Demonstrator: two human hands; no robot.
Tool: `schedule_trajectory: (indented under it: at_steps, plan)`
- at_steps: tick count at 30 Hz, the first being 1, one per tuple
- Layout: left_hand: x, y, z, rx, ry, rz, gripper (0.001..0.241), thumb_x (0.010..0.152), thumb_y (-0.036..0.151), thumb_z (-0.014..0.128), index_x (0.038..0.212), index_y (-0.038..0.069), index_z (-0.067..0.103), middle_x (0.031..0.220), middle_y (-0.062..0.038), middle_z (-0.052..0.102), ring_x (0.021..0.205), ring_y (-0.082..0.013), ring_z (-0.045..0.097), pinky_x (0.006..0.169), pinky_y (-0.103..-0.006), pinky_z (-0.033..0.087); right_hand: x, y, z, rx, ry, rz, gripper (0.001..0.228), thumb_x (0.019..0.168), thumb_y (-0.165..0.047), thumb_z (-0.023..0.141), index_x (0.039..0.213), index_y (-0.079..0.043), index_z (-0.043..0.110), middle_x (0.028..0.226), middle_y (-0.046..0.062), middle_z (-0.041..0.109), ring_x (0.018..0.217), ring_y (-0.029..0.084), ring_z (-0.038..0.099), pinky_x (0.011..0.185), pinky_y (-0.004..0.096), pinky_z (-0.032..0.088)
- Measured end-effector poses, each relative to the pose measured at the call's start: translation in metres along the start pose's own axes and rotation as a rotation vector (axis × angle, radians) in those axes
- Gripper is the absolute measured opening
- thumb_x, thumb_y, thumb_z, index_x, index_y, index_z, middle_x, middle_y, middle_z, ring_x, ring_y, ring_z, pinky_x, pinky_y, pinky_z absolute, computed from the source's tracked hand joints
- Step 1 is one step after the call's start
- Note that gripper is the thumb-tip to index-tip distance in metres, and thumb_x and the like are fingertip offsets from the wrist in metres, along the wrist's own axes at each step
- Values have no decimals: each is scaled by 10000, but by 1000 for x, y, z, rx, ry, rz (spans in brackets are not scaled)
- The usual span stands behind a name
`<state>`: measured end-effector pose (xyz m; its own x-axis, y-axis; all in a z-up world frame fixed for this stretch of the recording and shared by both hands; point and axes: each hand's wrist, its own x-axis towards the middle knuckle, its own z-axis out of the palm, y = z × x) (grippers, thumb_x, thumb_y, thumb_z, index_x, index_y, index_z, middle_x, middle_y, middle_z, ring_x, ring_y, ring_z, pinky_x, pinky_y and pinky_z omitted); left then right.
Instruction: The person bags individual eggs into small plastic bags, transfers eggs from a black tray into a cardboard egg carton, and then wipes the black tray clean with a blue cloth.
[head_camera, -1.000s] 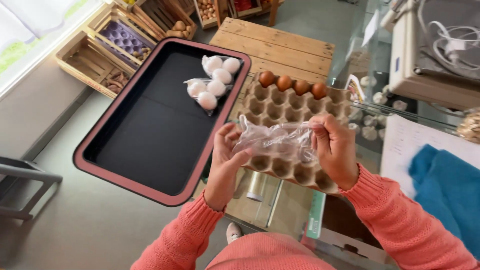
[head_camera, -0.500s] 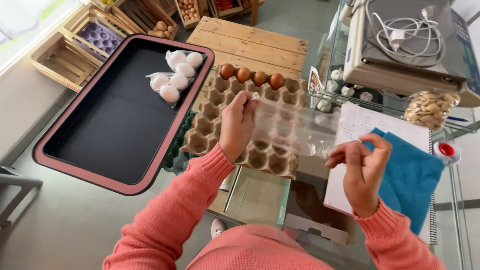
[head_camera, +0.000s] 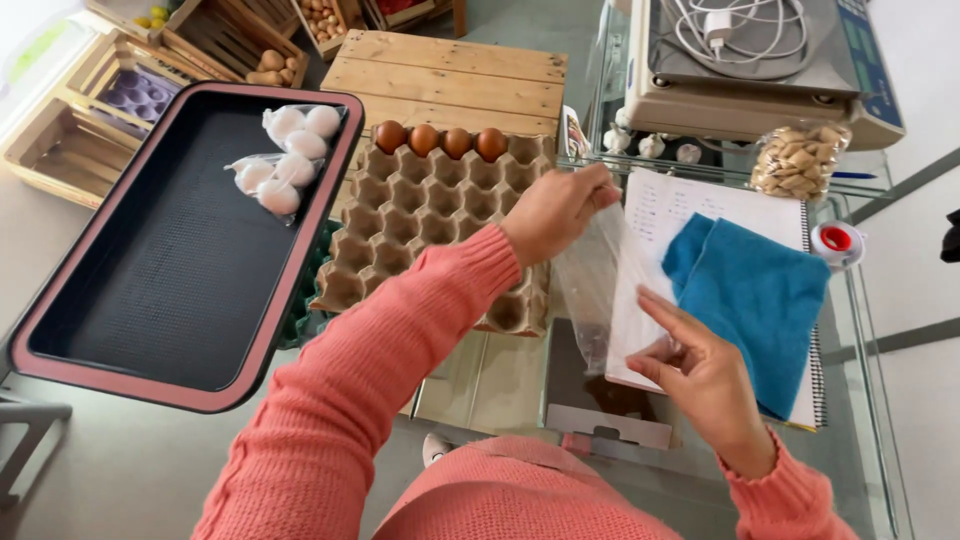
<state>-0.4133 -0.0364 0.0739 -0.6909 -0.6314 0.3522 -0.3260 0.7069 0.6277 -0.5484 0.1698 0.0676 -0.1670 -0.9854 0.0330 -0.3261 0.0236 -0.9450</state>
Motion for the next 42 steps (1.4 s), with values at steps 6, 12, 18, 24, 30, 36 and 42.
schedule_trajectory:
  at_steps: [6, 12, 18, 24, 30, 36, 42]
  plan:
    - [41, 3, 22, 139, -638, -61, 304, 877, -71, 362, 1060, 130, 498, 759, -26, 582, 617, -150, 505, 574, -283, 444, -8, 42, -5, -1083, 376, -434, 604, 694, -393, 769, 1214, -126, 616, 1500, 208, 219, 1167, 348, 458, 1001, 502, 394]
    - [69, -21, 70, 655, -615, 189, 270, 834, 40, 633, 1071, 151, 567, 950, -23, 694, 847, -193, 649, 831, -401, 496, 18, 83, 22, -1049, -201, -626, 642, 873, -474, 480, 1346, -44, 424, 1441, 195, 380, 1364, 377, 302, 1107, 478, 277]
    - [52, 7, 55, 258, -853, -155, 210, 929, 184, 496, 1104, 128, 598, 1176, -53, 621, 1062, -177, 599, 944, -302, 492, 20, 98, 45, -1083, -218, -479, 802, 823, -727, 275, 1414, -193, 362, 1503, 192, 239, 1362, 509, 143, 1033, 619, 219]
    - [48, -61, 119, 489, -714, -96, 424, 830, 180, 436, 1244, 89, 454, 1320, -302, 404, 1158, -385, 522, 922, -454, 448, 10, 100, 66, -1192, -161, -609, 932, 808, -772, 262, 1408, -61, 323, 1480, 199, 302, 1369, 410, 259, 995, 633, 270]
    - [3, -34, 52, 579, -393, 30, 420, 797, 63, 392, 1163, 217, 527, 1167, -71, 521, 1036, -306, 555, 864, -479, 422, 29, 99, 60, -1033, -333, -382, 878, 802, -703, 375, 1383, -45, 355, 1483, 163, 307, 1417, 393, 180, 1030, 629, 221]
    - [-80, -39, -147, 421, 51, -545, 202, 850, 83, 446, 961, 48, 611, 916, -129, 676, 764, -331, 683, 601, -449, 531, 44, 50, 61, -1070, -382, -231, 875, 729, -687, 464, 1431, -192, 297, 1528, 11, 237, 1456, 292, 107, 1080, 558, 201]
    - [-217, -213, -264, 313, 819, -1083, 256, 732, 217, 494, 810, 225, 738, 905, -25, 703, 922, -301, 622, 751, -422, 482, 63, 41, 110, -1030, -393, -602, 895, 653, -649, 665, 1407, -276, 360, 1503, -47, 326, 1410, 259, 261, 1003, 555, 305]
